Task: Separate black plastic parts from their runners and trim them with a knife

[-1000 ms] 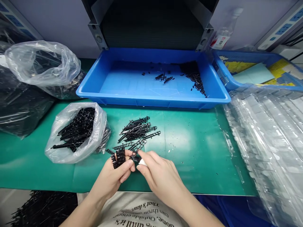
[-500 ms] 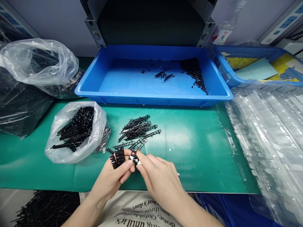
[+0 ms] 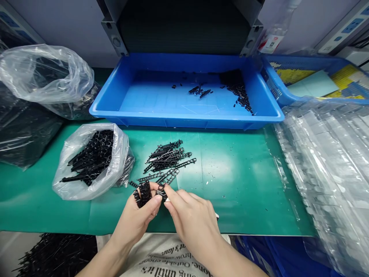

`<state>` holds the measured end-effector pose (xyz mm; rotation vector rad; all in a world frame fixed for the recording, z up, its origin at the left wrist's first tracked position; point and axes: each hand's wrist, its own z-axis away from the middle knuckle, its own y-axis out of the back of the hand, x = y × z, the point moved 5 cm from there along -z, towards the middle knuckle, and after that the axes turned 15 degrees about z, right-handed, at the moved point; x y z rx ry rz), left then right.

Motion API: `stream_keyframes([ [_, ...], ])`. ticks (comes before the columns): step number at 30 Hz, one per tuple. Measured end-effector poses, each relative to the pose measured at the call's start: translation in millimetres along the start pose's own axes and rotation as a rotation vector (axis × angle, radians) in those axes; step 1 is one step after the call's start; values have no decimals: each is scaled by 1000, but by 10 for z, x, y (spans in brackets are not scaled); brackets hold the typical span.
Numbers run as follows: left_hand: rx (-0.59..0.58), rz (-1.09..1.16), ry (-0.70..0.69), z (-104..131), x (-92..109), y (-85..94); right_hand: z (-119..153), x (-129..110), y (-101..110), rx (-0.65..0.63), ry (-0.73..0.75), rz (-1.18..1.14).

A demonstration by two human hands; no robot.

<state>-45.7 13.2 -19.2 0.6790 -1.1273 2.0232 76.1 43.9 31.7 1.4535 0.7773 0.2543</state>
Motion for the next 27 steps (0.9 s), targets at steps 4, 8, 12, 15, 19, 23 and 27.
stream_keyframes([
  [4, 20, 5, -8, 4, -31, 25, 4, -33, -8, 34, -6, 18],
  [8, 27, 24, -15, 12, -32, 5, 4, -43, -7, 65, -11, 26],
  [12, 32, 44, -3, 23, -15, -31, -15, 6, -24, 54, -14, -25],
  [15, 31, 15, 6, 27, -4, -38, -54, 110, -32, 41, -48, -88],
  [19, 53, -17, 42, 28, -7, -20, -174, 297, -34, -4, -117, -10],
  [23, 97, -20, 21, 47, 50, -4, -352, 387, -108, -213, -68, 63],
  [27, 130, -17, -41, 62, 147, 49, -472, 422, -159, -314, -52, 102],
])
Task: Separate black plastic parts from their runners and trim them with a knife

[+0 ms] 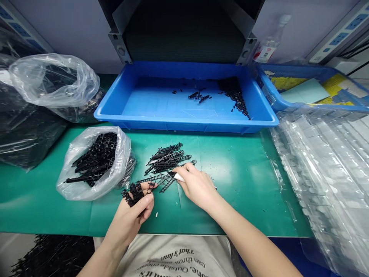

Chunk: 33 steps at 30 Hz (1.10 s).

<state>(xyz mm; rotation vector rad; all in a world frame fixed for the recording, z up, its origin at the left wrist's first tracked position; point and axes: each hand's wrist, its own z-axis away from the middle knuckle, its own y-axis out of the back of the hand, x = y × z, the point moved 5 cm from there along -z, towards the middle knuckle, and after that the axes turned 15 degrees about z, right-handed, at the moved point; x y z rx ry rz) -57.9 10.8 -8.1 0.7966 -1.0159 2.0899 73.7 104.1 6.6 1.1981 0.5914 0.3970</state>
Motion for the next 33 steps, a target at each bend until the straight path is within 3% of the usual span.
stream_keyframes([
  [6, -63, -127, -102, -53, 122, 38, 17, 44, 28, -6, 28, -31],
  [10, -28, -202, -237, -74, 213, 31, 153, 4, 166, 71, 178, -214],
  [12, -108, -154, -137, -84, 156, -11, 226, -48, 229, 111, 260, -325],
  [15, -317, -26, 171, -35, -11, -146, 293, -129, 245, 151, 306, -381],
  [17, -363, 17, 298, 16, -70, -219, 313, -169, 218, 184, 295, -403],
  [19, -316, 15, 317, 33, -73, -250, 324, -176, 178, 215, 235, -436],
  [25, -121, -38, 181, -14, -15, -176, 417, -156, 130, 194, 89, -363],
  [29, -131, -95, 182, -7, -20, -163, 486, -206, 153, 154, 134, -294],
  [33, -143, -102, 196, 25, -17, -195, 509, -259, 159, 200, 174, -213],
])
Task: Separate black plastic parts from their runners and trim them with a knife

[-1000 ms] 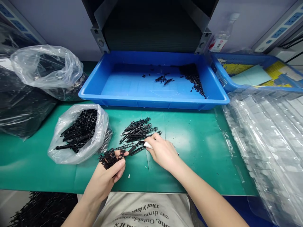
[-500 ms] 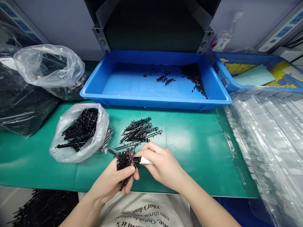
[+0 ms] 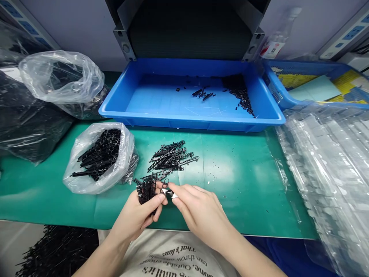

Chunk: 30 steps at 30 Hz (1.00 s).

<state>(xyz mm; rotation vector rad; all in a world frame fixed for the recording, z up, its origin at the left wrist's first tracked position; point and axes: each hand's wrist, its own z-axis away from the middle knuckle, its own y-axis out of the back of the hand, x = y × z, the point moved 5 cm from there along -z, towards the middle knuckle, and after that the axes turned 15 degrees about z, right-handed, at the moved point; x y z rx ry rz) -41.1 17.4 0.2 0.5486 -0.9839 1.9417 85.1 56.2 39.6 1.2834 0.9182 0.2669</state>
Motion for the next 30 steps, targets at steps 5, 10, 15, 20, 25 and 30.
stream_keyframes([
  [5, 17, -19, -17, 21, -2, 0, 22, -31, -9, 47, 18, 74],
  [10, 20, -46, -51, 26, -11, 11, 58, -66, -19, 51, 20, 97],
  [15, -13, -46, -103, 7, -82, 53, 76, -93, -38, 101, -23, 115],
  [20, -20, -19, -175, -4, -149, 95, 76, -134, -58, 124, -39, 134],
  [25, 34, 54, -174, 12, -174, 99, 70, -125, -92, 172, -39, 139],
  [30, 78, 151, -316, 49, -12, 153, -79, 137, -116, 133, -174, 251],
])
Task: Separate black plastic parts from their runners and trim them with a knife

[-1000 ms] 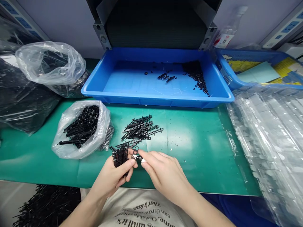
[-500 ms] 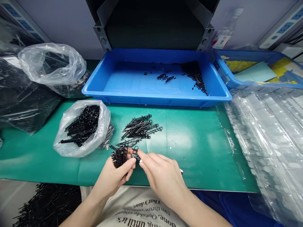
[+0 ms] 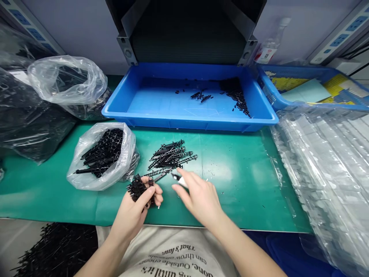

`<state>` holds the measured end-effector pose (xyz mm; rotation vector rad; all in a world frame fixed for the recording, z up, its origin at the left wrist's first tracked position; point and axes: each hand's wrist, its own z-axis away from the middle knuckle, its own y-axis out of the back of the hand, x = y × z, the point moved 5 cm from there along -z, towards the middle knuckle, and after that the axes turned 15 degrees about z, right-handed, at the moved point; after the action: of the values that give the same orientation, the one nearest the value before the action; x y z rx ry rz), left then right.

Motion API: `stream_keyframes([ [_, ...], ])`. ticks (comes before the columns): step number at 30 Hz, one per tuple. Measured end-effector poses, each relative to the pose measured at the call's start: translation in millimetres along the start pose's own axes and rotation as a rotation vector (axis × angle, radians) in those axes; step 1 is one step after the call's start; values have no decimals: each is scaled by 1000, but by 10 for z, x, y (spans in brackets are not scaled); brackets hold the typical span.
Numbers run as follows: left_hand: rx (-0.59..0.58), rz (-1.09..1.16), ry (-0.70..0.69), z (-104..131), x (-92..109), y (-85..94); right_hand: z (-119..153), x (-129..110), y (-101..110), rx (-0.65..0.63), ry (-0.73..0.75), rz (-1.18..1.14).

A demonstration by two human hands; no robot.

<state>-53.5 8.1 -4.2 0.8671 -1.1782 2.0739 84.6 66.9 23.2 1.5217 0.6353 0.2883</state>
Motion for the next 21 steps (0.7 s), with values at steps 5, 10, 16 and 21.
stream_keyframes([
  [5, -40, 27, -9, 3, 114, 12, -324, 132, -60, -108, -44, 183],
  [10, -47, 66, -2, -35, 139, 74, -421, 133, -52, -113, 27, 226],
  [16, -9, 137, -4, -123, 146, 147, -251, 147, 123, -37, 160, 139],
  [21, -214, 133, 237, -19, -46, -82, -18, -49, 283, 125, 347, 5],
])
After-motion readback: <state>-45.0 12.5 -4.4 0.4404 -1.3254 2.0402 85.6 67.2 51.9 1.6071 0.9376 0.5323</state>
